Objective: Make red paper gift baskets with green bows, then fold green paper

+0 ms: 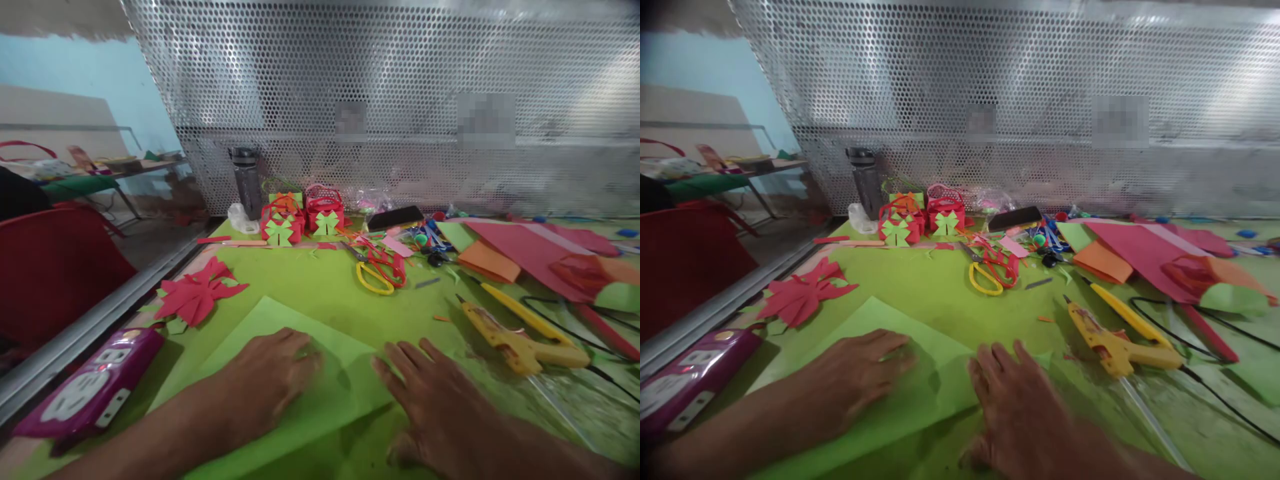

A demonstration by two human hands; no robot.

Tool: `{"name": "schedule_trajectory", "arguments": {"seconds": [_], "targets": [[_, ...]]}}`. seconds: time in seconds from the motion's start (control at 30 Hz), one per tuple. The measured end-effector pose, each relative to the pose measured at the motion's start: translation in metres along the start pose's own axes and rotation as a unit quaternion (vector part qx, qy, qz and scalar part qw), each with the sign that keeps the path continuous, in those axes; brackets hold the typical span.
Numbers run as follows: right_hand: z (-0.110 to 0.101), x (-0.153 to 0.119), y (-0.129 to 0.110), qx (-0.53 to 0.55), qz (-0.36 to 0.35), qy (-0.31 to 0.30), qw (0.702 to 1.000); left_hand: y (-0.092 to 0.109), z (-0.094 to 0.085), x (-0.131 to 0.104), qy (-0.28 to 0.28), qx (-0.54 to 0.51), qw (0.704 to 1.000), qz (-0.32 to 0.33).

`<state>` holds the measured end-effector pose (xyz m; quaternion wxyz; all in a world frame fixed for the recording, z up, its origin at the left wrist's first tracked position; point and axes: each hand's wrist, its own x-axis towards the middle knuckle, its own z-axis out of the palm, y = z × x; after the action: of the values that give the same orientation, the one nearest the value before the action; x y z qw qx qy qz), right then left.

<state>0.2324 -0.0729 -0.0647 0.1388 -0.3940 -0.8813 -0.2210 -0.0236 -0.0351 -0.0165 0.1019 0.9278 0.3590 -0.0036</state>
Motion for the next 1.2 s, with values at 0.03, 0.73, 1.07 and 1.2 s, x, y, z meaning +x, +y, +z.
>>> {"name": "schedule_trajectory", "arguments": {"seconds": [0.03, 0.73, 1.07, 1.2], "targets": [[-0.001, 0.000, -0.001, 0.002, -0.011, -0.021, 1.000, 0.006, -0.004, -0.002, -0.018, -0.006, 1.000, -0.004], [-0.027, 0.007, -0.040, 0.137, 0.056, -0.184, 0.972, 0.047, 0.020, -0.012, -0.064, -0.002, 0.995, -0.072], [-0.026, -0.050, -0.011, 0.074, 0.170, -0.182, 0.966, 0.041, 0.032, -0.011, -0.043, 0.030, 0.996, -0.067], [-0.023, -0.052, -0.003, 0.063, 0.187, -0.178, 0.964, 0.040, 0.034, -0.010, -0.040, 0.033, 0.997, -0.063]]}}
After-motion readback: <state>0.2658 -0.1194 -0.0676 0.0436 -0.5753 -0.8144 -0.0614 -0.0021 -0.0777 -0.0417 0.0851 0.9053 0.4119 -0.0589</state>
